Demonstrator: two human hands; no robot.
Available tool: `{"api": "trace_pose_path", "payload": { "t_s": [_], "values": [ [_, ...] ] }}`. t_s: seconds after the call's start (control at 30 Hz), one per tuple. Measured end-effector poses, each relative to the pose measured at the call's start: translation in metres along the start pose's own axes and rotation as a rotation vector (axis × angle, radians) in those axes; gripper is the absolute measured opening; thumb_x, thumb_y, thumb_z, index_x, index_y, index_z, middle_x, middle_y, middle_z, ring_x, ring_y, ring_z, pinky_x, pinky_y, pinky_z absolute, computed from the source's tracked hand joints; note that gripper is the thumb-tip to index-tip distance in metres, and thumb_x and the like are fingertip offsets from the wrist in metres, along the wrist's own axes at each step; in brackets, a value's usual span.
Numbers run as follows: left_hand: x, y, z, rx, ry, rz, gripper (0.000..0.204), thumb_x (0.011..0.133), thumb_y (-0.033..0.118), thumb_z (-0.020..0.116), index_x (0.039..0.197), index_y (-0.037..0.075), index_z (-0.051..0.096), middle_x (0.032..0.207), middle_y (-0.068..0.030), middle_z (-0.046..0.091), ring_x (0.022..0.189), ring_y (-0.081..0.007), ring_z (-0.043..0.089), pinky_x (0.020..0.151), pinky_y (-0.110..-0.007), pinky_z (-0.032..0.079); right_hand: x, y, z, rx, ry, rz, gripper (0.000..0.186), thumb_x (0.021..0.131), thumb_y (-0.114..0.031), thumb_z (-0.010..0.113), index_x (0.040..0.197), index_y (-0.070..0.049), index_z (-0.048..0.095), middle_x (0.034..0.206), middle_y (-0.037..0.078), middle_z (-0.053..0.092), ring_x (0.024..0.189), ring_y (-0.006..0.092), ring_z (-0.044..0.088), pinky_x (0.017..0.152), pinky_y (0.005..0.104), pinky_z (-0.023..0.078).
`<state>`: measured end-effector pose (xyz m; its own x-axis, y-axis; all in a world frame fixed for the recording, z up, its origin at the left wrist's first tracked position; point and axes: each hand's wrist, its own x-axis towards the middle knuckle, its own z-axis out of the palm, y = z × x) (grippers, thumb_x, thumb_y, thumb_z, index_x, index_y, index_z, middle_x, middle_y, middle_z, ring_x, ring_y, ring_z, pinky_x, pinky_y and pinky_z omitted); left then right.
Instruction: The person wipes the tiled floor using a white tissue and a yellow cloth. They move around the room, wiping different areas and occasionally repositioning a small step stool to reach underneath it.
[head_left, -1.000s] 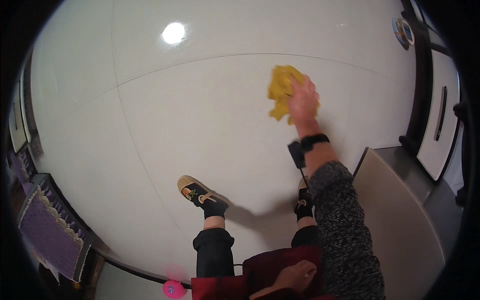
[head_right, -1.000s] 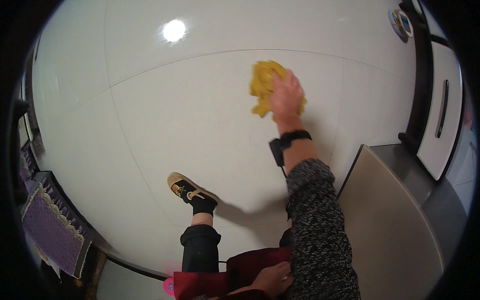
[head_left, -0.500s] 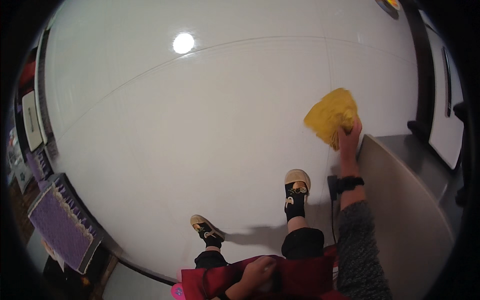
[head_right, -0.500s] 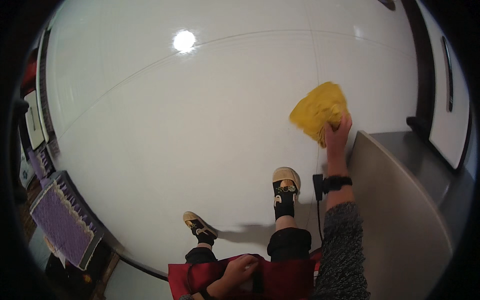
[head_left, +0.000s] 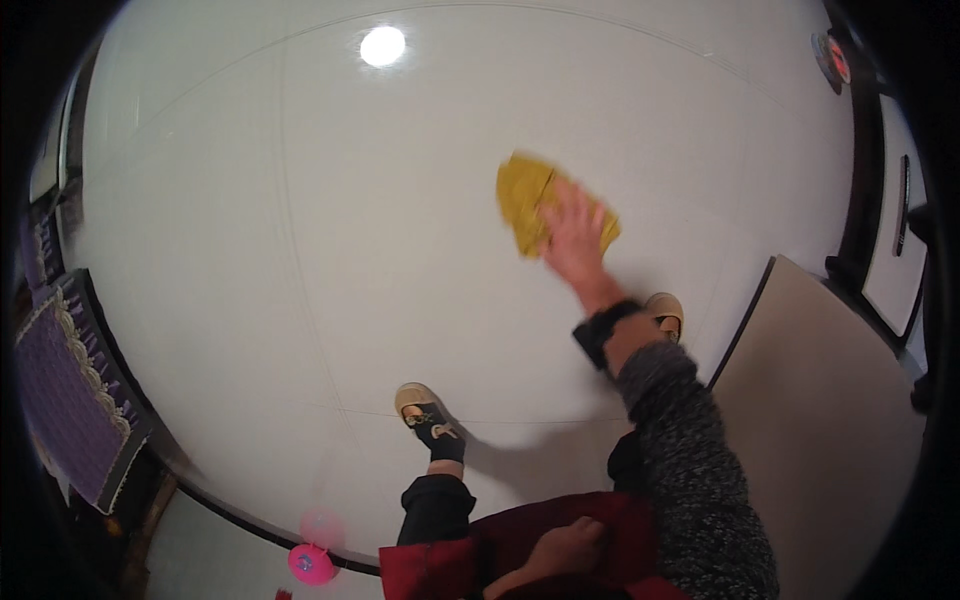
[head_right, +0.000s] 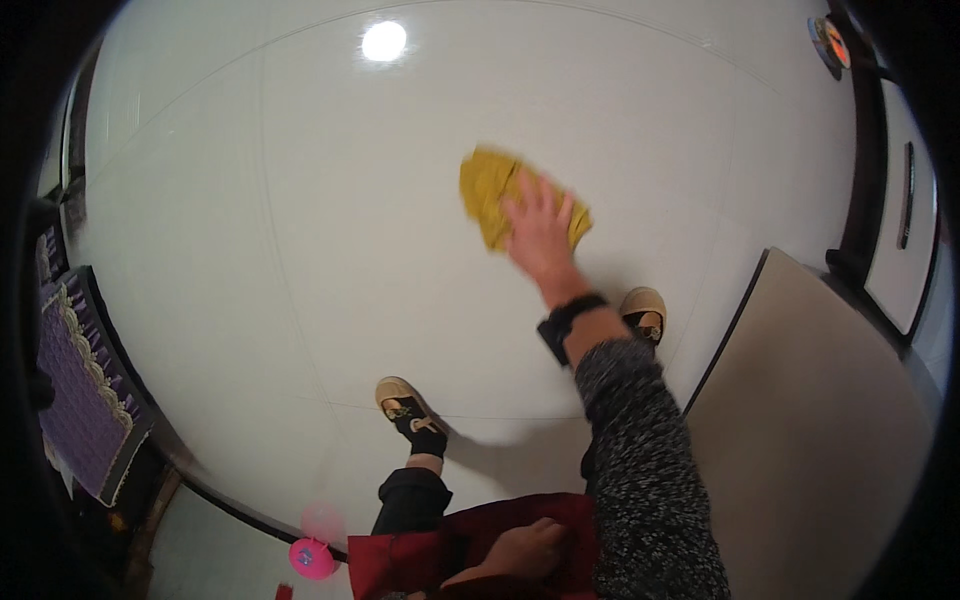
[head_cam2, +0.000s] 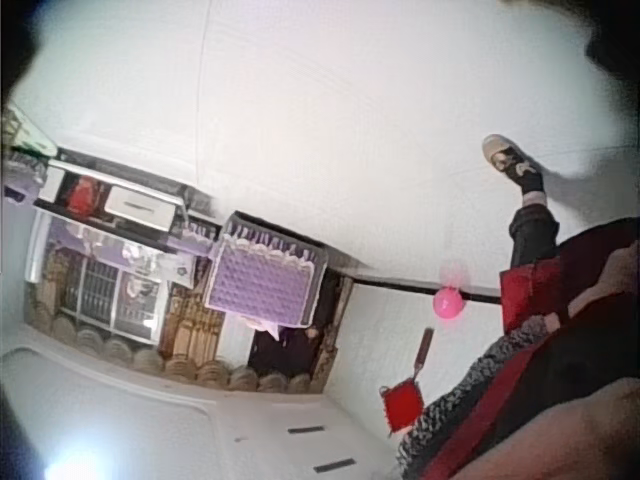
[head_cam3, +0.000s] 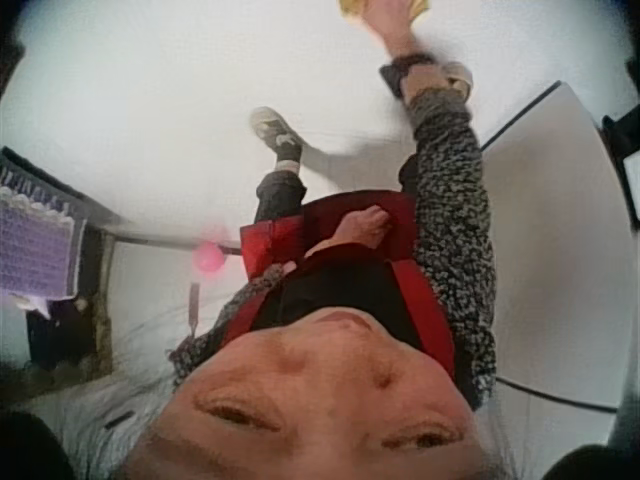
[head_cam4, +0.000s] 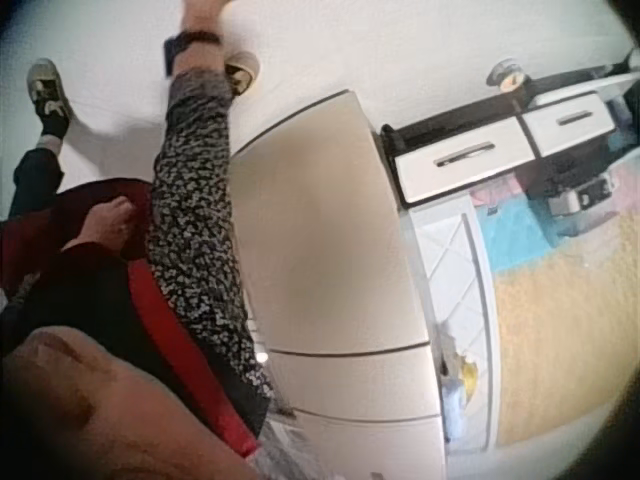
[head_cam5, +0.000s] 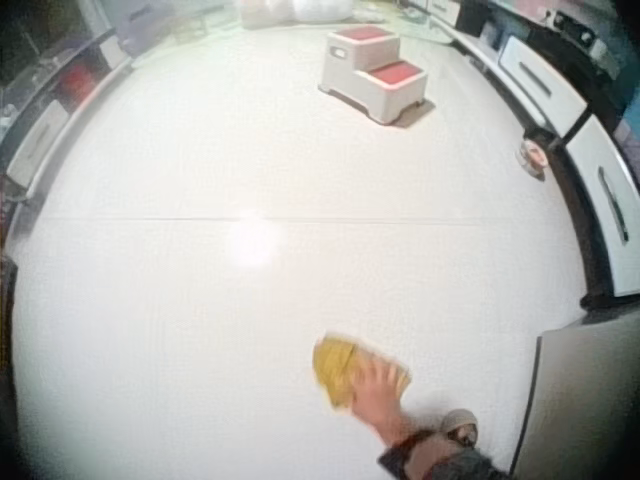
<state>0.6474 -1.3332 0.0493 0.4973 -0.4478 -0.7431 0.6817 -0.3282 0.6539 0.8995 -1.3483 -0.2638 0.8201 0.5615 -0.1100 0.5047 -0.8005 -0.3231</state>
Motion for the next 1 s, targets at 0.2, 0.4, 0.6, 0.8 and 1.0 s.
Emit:
{"api": "trace_pose_path", "payload": {
  "t_s": [0.2, 0.4, 0.6, 0.8, 1.0],
  "values": [
    [-0.044, -0.039, 0.011, 0.011, 0.061, 0.301, 0.013, 0.078, 0.016, 0.05, 0.084, 0.005, 0.054, 0.087, -0.0128, 0.055, 0.072, -0.031, 0.058, 0.059, -0.04, 0.049, -0.167, -0.117, 0.019, 0.13, -0.283, -0.275, 0.014, 0.072, -0.009, 0.055, 0.084, -0.012, 0.06, 0.129, 0.011, 0.044, 0.123, 0.0344, 0.034, 0.096, 0.0644, 0.023],
    [-0.072, -0.09, 0.053, 0.943, -0.081, 0.413, 0.027, 0.091, 0.009, 0.033, 0.105, 0.0, 0.054, 0.108, -0.013, 0.057, 0.1, -0.0248, 0.053, 0.086, -0.028, 0.041, -0.216, -0.154, 0.03, 0.112, -0.403, -0.531, 0.008, 0.077, -0.017, 0.052, 0.08, -0.015, 0.059, 0.126, 0.005, 0.047, 0.122, 0.027, 0.037, 0.097, 0.0593, 0.027],
    [-0.056, -0.046, 0.044, -0.272, 0.013, -0.036, 0.012, 0.083, 0.017, 0.049, 0.089, 0.007, 0.054, 0.085, -0.0162, 0.058, 0.074, -0.035, 0.059, 0.065, -0.046, 0.047, -0.174, -0.084, 0.021, 0.064, -0.248, -0.594, 0.011, 0.076, -0.018, 0.052, 0.084, -0.017, 0.06, 0.124, 0.003, 0.049, 0.117, 0.0253, 0.042, 0.094, 0.0533, 0.033],
    [-0.034, -0.023, 0.051, -0.145, -0.108, -0.017, 0.015, 0.084, 0.021, 0.054, 0.094, 0.01, 0.056, 0.091, -0.0096, 0.059, 0.079, -0.0312, 0.059, 0.066, -0.039, 0.049, -0.142, 0.038, -0.026, 0.278, -0.052, -0.019, 0.024, 0.066, -0.005, 0.058, 0.089, -0.009, 0.058, 0.104, 0.015, 0.055, 0.094, 0.034, 0.052, 0.078, 0.0429, 0.044],
    [-0.017, -0.02, 0.058, -0.042, -0.063, -0.061, 0.015, 0.083, 0.022, 0.057, 0.09, 0.009, 0.058, 0.091, -0.0085, 0.059, 0.078, -0.03, 0.06, 0.063, -0.038, 0.049, -0.2, 0.148, -0.06, 0.828, 0.42, 0.768, 0.039, 0.069, 0.004, 0.055, 0.107, -0.003, 0.053, 0.102, 0.005, 0.056, 0.095, 0.0161, 0.053, 0.086, 0.0301, 0.043]
  ]
}}
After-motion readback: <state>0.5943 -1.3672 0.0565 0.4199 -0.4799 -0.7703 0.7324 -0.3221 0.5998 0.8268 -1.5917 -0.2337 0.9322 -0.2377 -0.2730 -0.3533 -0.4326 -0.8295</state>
